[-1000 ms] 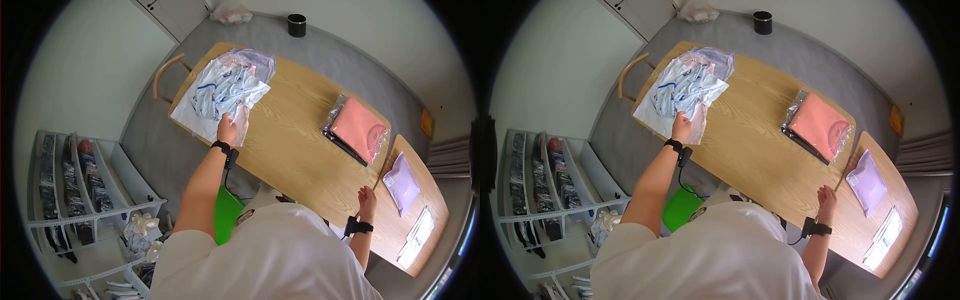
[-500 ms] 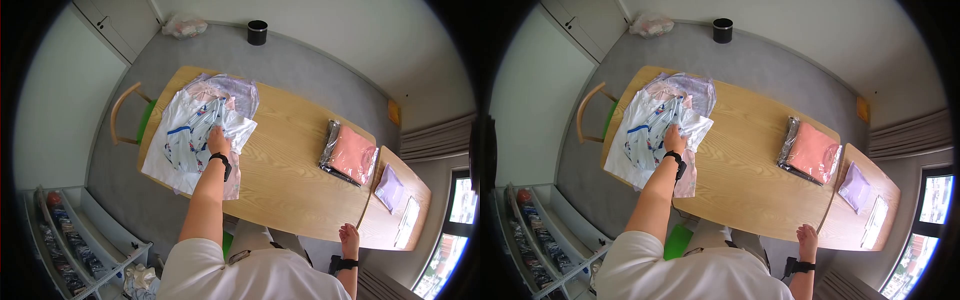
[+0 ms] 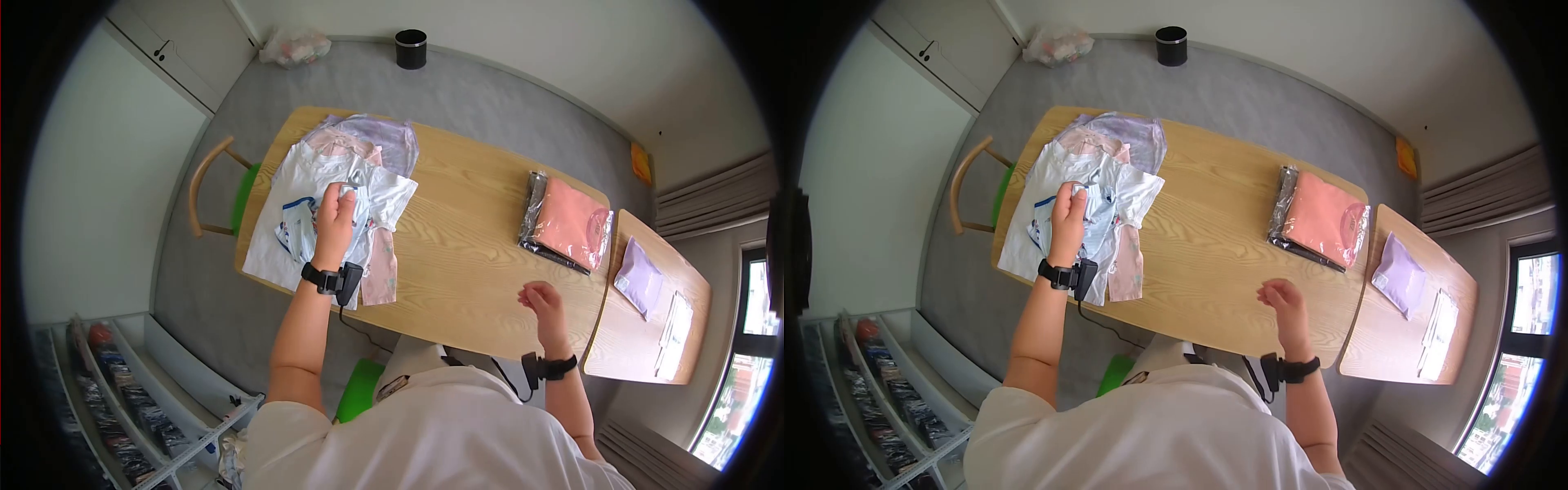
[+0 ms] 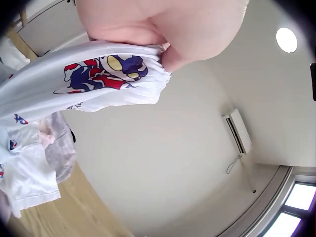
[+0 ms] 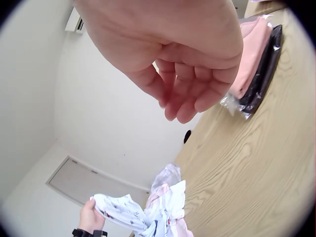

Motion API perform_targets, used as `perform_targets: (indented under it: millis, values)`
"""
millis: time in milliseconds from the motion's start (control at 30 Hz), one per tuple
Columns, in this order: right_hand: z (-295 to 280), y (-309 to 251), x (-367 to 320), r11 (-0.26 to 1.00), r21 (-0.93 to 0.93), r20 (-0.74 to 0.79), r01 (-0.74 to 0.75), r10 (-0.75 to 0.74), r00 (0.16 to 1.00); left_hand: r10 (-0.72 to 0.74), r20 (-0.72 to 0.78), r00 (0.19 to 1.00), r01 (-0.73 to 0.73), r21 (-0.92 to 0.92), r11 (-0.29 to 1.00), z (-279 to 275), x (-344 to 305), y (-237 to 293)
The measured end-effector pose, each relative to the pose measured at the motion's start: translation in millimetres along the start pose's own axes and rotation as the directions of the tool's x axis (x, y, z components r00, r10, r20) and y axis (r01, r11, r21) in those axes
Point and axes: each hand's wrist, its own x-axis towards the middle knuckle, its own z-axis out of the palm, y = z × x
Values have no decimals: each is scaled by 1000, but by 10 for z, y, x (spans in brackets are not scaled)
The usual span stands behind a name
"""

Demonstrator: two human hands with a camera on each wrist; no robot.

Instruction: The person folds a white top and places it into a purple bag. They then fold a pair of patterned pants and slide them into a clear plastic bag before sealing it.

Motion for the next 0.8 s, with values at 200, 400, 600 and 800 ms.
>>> perform_targets:
  millis: [200,400,600,800]
  values:
    - [484,-433,50,843,-310,374,440,-317,871,150,364,919,-57,-255,965,526,-752,1223]
    - [40,-776,-156,844,-51,366,535,-482,796,394,329,858,-250,-403,880,902,-1073,1896]
    - [-583,-890,-344,960,202,460,194,-268,847,408,322,854,-263,-408,874,1165,-1145,2112]
    - [-837,-1049,-480,877,183,89,444,-465,881,322,331,887,-286,-154,946,1364,-1056,1967]
